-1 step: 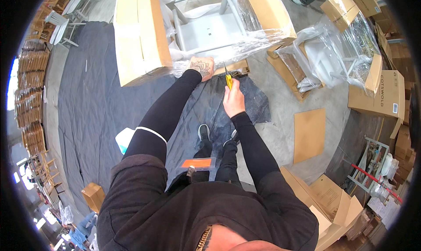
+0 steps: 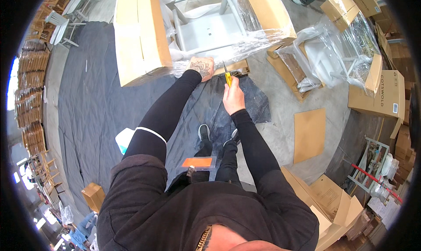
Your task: The person uses a utility knife to cut open cardboard boxes and removes white chairs wrapped in plastic. The chairs are unwrapped and placed upright on the floor among other unpacked chairs.
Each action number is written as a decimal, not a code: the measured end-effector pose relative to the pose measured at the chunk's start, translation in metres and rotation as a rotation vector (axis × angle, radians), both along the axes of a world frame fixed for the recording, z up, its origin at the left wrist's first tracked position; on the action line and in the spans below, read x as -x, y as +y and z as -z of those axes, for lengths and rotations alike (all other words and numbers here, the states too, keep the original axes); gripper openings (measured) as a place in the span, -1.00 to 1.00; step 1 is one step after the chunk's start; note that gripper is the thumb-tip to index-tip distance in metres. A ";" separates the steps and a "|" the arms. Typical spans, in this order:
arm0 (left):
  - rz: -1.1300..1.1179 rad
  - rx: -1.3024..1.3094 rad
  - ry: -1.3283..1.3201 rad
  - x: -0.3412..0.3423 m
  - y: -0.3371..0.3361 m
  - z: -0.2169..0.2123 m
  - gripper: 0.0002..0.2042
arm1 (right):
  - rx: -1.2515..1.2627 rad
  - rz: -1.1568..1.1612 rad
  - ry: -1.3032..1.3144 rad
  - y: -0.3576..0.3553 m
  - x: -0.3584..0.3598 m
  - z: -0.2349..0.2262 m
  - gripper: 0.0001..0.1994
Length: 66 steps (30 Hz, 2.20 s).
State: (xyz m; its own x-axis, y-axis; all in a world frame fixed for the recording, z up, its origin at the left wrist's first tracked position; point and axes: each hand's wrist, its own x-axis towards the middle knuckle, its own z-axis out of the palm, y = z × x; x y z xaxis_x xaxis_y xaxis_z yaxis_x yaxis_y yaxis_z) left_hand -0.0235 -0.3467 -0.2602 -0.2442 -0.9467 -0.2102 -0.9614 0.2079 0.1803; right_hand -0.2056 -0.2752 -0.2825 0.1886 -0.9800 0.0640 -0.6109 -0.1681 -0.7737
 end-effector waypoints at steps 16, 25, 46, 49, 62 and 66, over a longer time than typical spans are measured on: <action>0.496 -0.547 -0.633 -0.074 0.100 -0.012 -0.82 | -0.683 -0.030 0.400 0.077 0.074 0.142 -0.69; -0.007 -0.741 -0.817 -0.082 0.197 0.149 -0.67 | -0.596 0.216 0.265 0.194 0.178 0.191 -0.71; -0.278 0.765 -0.315 0.040 -0.016 0.460 -0.13 | -0.299 0.424 -0.426 0.044 0.089 0.561 -0.72; -0.236 0.925 -0.279 0.044 -0.033 0.457 -0.18 | -0.146 0.429 -0.299 0.039 0.092 0.594 -0.75; -0.036 0.461 -0.341 0.038 -0.009 0.474 -0.45 | 0.106 -0.025 -0.143 -0.011 0.048 0.476 -0.69; -0.269 0.021 -0.070 0.032 -0.027 0.473 -0.40 | 0.090 0.022 -0.152 -0.029 0.041 0.470 -0.69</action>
State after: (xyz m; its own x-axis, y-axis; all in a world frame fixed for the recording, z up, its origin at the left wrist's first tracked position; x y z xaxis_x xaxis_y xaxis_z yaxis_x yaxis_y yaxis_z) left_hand -0.0559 -0.3738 -0.7328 0.0309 -0.9798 -0.1974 -0.9925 -0.0534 0.1097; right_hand -0.2469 -0.3037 -0.7529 0.1486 -0.9727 0.1782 -0.4927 -0.2291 -0.8395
